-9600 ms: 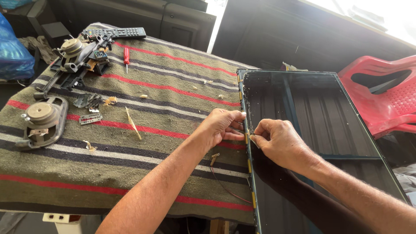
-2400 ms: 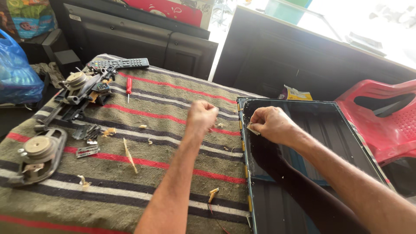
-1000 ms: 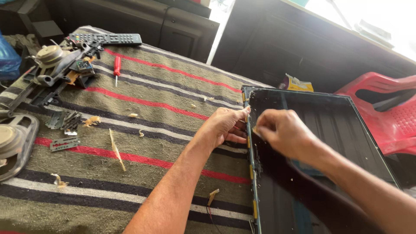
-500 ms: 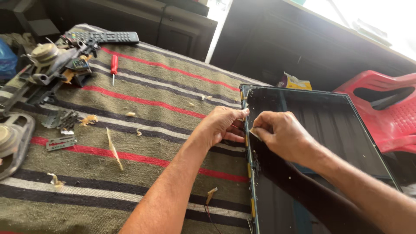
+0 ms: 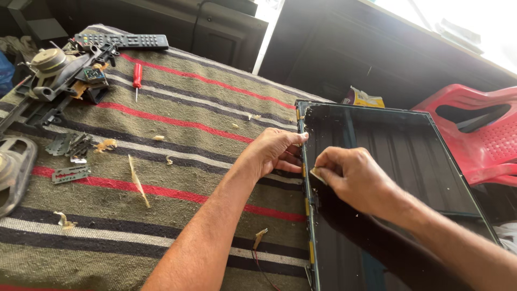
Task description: The person scrapes dried adhesive residue off the edge of a flat TV screen panel with a razor blade, working along the frame edge section by section. They hold the panel steady with one hand while peeling off strips of residue, then rotate the panel to reach another edge and continue scraping.
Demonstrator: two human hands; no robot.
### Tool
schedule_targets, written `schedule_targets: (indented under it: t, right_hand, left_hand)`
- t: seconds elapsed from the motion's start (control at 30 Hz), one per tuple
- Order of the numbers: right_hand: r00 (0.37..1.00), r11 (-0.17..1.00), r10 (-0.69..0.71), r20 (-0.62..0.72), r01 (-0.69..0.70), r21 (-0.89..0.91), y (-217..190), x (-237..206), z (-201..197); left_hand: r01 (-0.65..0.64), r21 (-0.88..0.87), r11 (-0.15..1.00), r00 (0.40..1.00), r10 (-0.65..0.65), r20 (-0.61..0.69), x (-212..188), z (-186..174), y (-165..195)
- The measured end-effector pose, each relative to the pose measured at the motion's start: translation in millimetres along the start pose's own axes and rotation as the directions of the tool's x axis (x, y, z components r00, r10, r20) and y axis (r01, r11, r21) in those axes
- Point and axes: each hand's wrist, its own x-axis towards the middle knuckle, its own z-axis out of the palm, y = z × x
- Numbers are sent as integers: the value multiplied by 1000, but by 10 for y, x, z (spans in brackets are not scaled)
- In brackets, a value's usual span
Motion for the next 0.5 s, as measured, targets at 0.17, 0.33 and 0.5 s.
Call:
schedule_targets:
  t: [0.17, 0.33, 0.5]
  right_hand:
    - [999, 999, -34, 23, 34, -12, 19, -151, 54]
    - [998, 1000, 16, 59, -17, 14, -35, -267, 22]
    - [998, 998, 65, 11, -65, -10, -56, -42, 27]
  left_hand:
    - [-4, 24, 1000, 1000, 4, -8, -19, -4, 3]
    - [-4, 21, 1000, 1000, 4, -18, -18, -1, 10]
    - [-5, 1, 1000, 1000, 5, -2, 7, -15, 6]
